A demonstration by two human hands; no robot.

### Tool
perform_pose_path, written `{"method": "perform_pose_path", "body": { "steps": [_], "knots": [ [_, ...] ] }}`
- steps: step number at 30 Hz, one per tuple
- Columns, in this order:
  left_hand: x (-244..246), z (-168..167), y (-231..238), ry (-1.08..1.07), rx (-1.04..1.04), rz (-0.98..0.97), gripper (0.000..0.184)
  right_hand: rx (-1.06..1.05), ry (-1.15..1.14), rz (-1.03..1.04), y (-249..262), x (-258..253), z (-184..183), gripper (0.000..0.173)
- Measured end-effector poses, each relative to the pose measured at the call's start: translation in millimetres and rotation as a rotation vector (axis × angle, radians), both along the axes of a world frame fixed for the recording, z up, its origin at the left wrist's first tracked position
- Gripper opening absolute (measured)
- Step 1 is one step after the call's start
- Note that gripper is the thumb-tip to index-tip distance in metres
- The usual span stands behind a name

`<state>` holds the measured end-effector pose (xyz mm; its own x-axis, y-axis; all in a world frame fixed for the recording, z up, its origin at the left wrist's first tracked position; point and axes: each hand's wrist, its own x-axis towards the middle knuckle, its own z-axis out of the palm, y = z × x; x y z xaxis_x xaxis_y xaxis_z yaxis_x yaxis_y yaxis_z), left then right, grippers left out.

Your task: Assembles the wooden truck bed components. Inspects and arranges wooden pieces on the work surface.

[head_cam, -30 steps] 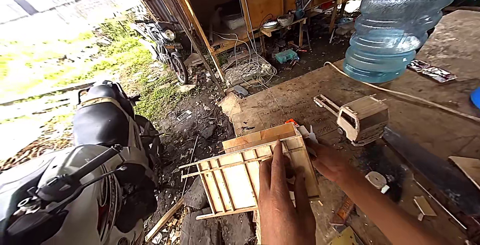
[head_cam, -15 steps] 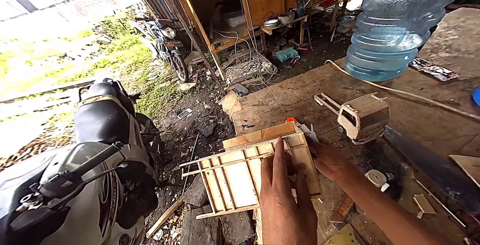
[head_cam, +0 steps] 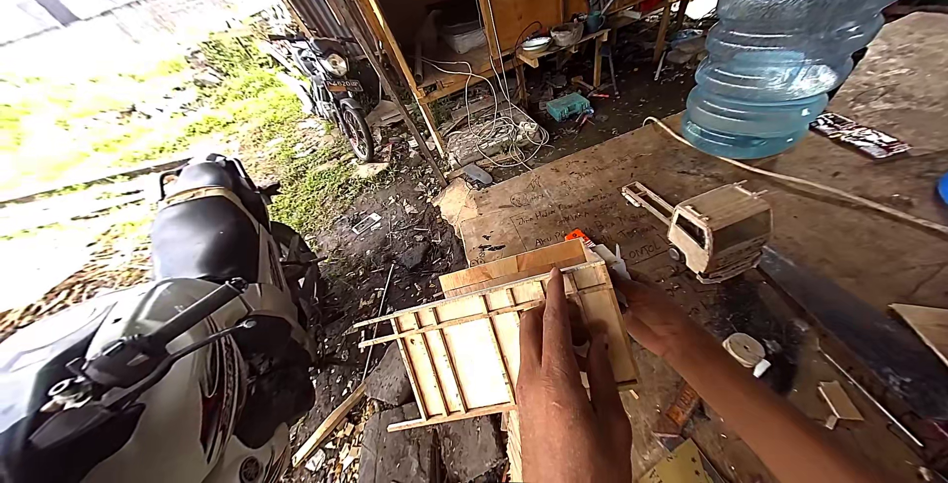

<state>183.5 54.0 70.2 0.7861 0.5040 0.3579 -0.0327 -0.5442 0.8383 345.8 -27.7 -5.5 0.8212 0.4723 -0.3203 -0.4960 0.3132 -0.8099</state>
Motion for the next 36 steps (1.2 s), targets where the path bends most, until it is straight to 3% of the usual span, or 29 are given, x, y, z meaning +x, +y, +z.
{"method": "perform_pose_path", "body": {
  "steps": [30,36],
  "knots": [
    [-1.1,0.9,-0.9,-0.005,-0.015,-0.008,0.063,-0.012,-0.004,-0.005,0.1,-2.3,1.8,0.019],
    [-5.2,-1.9,6.2,-0.025,-0.026,0.001,0.075,0.014,-0.055,-0.044,-3.3,-6.6,-0.2,0.019]
  ]
}}
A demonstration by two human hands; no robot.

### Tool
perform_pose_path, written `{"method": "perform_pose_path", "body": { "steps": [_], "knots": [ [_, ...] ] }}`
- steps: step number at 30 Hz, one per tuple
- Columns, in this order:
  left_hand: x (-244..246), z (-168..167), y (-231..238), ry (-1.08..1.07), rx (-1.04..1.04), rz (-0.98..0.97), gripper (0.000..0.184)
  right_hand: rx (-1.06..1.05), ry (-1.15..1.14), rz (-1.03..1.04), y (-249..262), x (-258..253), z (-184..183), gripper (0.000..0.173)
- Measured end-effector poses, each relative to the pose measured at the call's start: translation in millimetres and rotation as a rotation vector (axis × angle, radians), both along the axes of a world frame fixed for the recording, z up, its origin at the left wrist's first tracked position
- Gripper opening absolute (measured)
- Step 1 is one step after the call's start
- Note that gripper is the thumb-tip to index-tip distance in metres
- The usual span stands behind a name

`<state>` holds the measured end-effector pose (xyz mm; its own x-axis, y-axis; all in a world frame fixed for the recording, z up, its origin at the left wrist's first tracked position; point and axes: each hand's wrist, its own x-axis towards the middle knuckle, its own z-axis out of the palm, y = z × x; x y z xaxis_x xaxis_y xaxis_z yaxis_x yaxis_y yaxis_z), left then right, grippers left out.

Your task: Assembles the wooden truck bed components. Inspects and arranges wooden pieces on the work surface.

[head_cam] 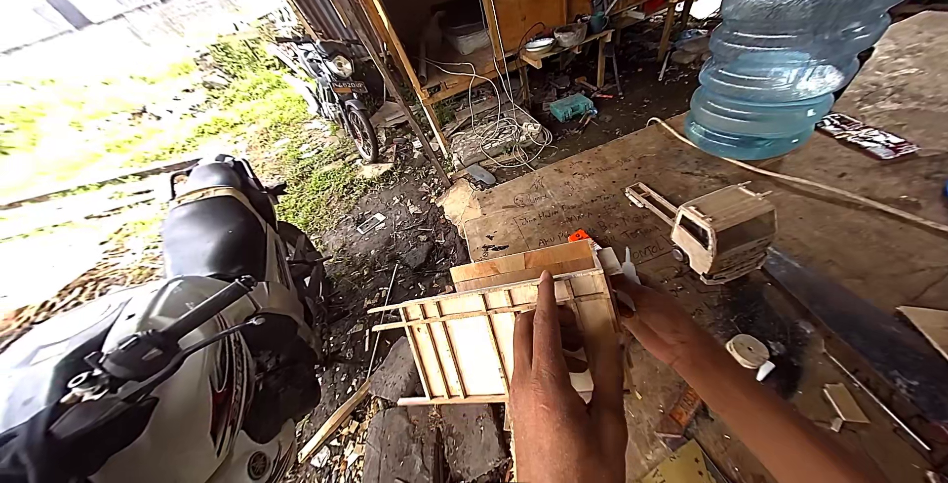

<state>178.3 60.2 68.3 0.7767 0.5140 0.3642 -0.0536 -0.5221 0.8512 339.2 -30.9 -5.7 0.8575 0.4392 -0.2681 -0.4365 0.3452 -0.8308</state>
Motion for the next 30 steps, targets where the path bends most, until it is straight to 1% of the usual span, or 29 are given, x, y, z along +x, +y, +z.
{"method": "perform_pose_path", "body": {
  "steps": [2,4,5,9,12,15,19,24,27,30],
  "knots": [
    [-2.2,-1.5,2.6,0.003,0.016,0.03,0.083,-0.033,-0.046,-0.062,-3.0,-6.8,0.7,0.016],
    [-5.3,-3.1,4.6,0.017,0.025,0.064,0.086,-0.069,-0.108,-0.137,-7.8,-16.2,3.7,0.013],
    [-7.3,-4.0,6.0,0.029,0.028,0.078,0.085,-0.085,-0.147,-0.163,-10.6,-21.0,5.4,0.012],
    [-16.6,-8.1,17.8,0.053,0.023,0.11,0.07,-0.142,-0.292,-0.25,-21.7,-42.5,17.1,0.016],
    [-26.9,-16.2,33.5,0.081,-0.084,0.053,0.068,-0.153,-0.431,-0.235,-34.2,-58.5,17.4,0.021],
    [-33.5,-37.0,46.6,0.048,-0.223,-0.04,0.067,-0.151,-0.501,-0.185,-49.7,-74.7,13.5,0.025],
    [-39.4,-76.8,46.7,0.0,-0.245,-0.112,0.06,-0.233,-0.389,-0.094,-73.3,-96.0,5.2,0.03],
    [-49.4,-128.3,26.1,0.021,-0.255,-0.146,0.053,-0.335,-0.239,-0.064,-99.2,-113.2,-22.8,0.025],
    [-52.8,-149.6,13.9,0.043,-0.262,-0.148,0.052,-0.364,-0.159,-0.048,-108.1,-112.9,-42.9,0.025],
    [-55.3,-164.4,7.7,0.045,-0.265,-0.133,0.05,-0.387,-0.111,-0.033,-111.9,-112.5,-53.5,0.025]
  ]
}}
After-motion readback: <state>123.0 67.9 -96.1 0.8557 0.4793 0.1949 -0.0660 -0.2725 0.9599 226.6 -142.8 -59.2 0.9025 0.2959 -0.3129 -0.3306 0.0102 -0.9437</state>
